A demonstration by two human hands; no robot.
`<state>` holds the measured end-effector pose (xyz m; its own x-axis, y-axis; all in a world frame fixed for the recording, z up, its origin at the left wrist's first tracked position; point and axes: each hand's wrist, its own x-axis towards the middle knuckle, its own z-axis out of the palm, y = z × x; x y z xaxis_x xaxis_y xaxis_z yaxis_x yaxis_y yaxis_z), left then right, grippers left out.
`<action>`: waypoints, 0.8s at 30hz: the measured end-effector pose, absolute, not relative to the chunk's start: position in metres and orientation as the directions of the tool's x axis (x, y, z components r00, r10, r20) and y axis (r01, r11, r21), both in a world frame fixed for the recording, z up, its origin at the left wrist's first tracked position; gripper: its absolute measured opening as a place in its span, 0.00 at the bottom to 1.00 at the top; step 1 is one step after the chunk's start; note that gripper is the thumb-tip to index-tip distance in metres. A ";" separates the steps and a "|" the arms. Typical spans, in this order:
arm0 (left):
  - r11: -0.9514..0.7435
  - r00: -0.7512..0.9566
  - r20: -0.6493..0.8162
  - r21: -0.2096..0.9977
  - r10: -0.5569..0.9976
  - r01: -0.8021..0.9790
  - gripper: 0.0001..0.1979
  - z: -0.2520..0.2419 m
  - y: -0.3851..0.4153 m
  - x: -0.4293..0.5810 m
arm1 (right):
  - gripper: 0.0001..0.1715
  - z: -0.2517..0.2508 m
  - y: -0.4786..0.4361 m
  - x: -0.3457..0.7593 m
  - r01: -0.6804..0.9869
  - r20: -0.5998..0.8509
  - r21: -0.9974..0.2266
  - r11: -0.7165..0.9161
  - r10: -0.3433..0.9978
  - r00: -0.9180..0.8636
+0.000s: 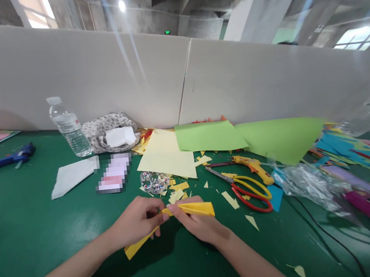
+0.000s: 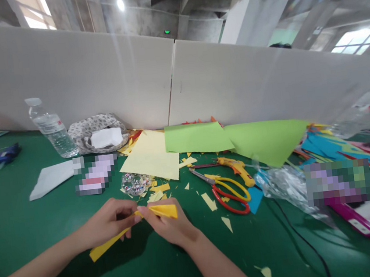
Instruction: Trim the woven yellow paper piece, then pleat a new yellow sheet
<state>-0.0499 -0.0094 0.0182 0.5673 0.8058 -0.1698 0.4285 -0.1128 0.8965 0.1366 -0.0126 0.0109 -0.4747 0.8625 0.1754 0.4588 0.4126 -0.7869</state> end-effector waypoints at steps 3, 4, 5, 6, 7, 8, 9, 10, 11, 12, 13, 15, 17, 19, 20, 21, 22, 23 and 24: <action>-0.110 0.559 -0.166 0.898 0.812 0.426 0.11 0.017 -0.010 -0.049 | 0.25 0.008 -0.013 0.136 0.487 0.230 -0.713 0.504 0.825 -0.516; -0.108 0.578 -0.168 0.905 0.798 0.411 0.10 0.018 -0.010 -0.049 | 0.24 0.008 -0.013 0.136 0.481 0.230 -0.712 0.512 0.817 -0.529; -0.106 0.601 -0.165 0.915 0.782 0.389 0.10 0.019 -0.010 -0.049 | 0.24 0.007 -0.014 0.137 0.470 0.221 -0.723 0.507 0.814 -0.537; -0.105 0.623 -0.159 0.925 0.766 0.365 0.09 0.020 -0.010 -0.050 | 0.23 0.006 -0.014 0.137 0.464 0.205 -0.739 0.488 0.819 -0.536; -0.108 0.642 -0.150 0.933 0.752 0.344 0.09 0.020 -0.010 -0.050 | 0.23 0.005 -0.015 0.137 0.461 0.184 -0.759 0.459 0.831 -0.525; -0.113 0.656 -0.139 0.938 0.742 0.328 0.09 0.021 -0.010 -0.050 | 0.22 0.005 -0.015 0.137 0.462 0.161 -0.777 0.428 0.845 -0.510; -0.119 0.666 -0.132 0.941 0.734 0.318 0.10 0.021 -0.010 -0.050 | 0.22 0.004 -0.015 0.137 0.464 0.142 -0.790 0.400 0.856 -0.497; -0.125 0.673 -0.128 0.941 0.729 0.315 0.10 0.021 -0.010 -0.050 | 0.22 0.004 -0.015 0.137 0.465 0.127 -0.800 0.380 0.864 -0.487; -0.129 0.673 -0.128 0.940 0.728 0.317 0.11 0.021 -0.011 -0.050 | 0.21 0.004 -0.015 0.137 0.465 0.115 -0.806 0.367 0.867 -0.485; -0.125 0.670 -0.132 0.939 0.730 0.321 0.11 0.020 -0.011 -0.050 | 0.22 0.004 -0.014 0.137 0.465 0.106 -0.808 0.362 0.866 -0.490; -0.110 0.664 -0.142 0.940 0.734 0.323 0.11 0.019 -0.011 -0.050 | 0.22 0.005 -0.014 0.137 0.469 0.103 -0.805 0.362 0.865 -0.491; -0.051 0.646 -0.175 0.948 0.743 0.315 0.11 0.018 -0.011 -0.049 | 0.23 0.007 -0.012 0.137 0.484 0.114 -0.796 0.363 0.875 -0.470; 0.001 0.643 -0.197 0.957 0.740 0.291 0.11 0.017 -0.011 -0.049 | 0.24 0.010 -0.011 0.137 0.484 0.131 -0.797 0.361 0.886 -0.446; 0.002 0.658 -0.189 0.962 0.729 0.274 0.11 0.017 -0.011 -0.049 | 0.24 0.011 -0.010 0.138 0.463 0.119 -0.810 0.360 0.874 -0.472; -0.009 0.668 -0.181 0.963 0.722 0.271 0.11 0.017 -0.011 -0.048 | 0.24 0.011 -0.010 0.138 0.454 0.103 -0.815 0.360 0.861 -0.498; -0.017 0.675 -0.177 0.963 0.717 0.271 0.12 0.017 -0.012 -0.048 | 0.24 0.011 -0.010 0.138 0.447 0.090 -0.818 0.362 0.848 -0.522; -0.023 0.675 -0.176 0.961 0.716 0.275 0.13 0.017 -0.012 -0.048 | 0.24 0.011 -0.010 0.138 0.436 0.084 -0.823 0.363 0.838 -0.539; -0.021 0.670 -0.179 0.960 0.720 0.279 0.13 0.017 -0.013 -0.047 | 0.25 0.010 -0.009 0.138 0.418 0.092 -0.835 0.358 0.840 -0.535; -0.011 0.663 -0.186 0.960 0.725 0.281 0.14 0.017 -0.013 -0.047 | 0.26 0.010 -0.009 0.138 0.395 0.111 -0.851 0.346 0.853 -0.509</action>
<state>-0.0467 -0.0130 0.0174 0.6631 0.7251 -0.1858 0.2812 -0.0114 0.9596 0.1384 -0.0092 0.0096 -0.5092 0.8534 0.1110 0.3946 0.3461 -0.8512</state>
